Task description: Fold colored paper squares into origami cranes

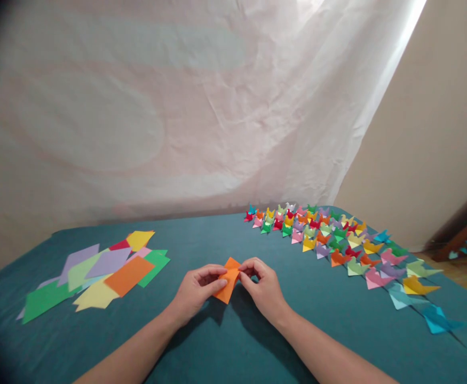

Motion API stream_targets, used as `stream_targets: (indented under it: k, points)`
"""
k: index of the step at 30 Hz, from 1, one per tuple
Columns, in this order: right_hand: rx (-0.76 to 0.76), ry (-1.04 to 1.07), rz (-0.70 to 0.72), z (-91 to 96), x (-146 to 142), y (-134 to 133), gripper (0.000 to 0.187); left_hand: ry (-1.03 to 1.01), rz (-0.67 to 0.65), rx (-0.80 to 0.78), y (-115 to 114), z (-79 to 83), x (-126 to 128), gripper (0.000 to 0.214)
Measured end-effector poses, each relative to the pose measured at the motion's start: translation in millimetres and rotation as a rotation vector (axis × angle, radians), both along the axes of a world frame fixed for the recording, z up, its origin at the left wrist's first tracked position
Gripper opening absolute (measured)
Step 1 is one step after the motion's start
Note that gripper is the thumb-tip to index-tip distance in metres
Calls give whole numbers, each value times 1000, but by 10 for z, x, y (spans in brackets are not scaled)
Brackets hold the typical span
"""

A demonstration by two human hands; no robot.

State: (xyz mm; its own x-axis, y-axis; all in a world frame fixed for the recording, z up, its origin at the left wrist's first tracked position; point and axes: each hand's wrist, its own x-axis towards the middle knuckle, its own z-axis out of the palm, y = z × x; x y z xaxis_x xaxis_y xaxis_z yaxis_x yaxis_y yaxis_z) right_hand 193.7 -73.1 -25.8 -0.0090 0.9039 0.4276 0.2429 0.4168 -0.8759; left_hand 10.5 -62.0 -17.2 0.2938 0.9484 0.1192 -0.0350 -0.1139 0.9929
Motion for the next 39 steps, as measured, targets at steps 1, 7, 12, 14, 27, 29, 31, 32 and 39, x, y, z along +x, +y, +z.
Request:
stream_targets:
  k: [1,7,12,14,27,29,31,32,39]
  points:
    - [1,-8,2,-3,1,1,8,33,-2,39,11,-5,-13,26]
    - [-18,-28,40,0,6,4,7,215,33,225,28,36,-53,16]
    - [-19,-23,61,9,-4,-13,7,230,64,280,10,69,-45,12]
    - [-11,-31,57,14,-8,-21,7,234,72,290,7,73,-47,11]
    - [-43,-17,70,39,-8,-29,7,240,-27,291,1,120,-74,18]
    - [-48,-16,67,42,-10,-32,8,246,-19,304,1,109,-71,15]
    - [-49,-19,67,44,-12,-34,9,253,-8,317,2,98,-69,14]
    - [-49,-19,70,43,-13,-34,9,255,-3,321,3,92,-68,13]
    - [-45,-9,100,33,-15,-35,10,230,4,306,11,82,-68,12]
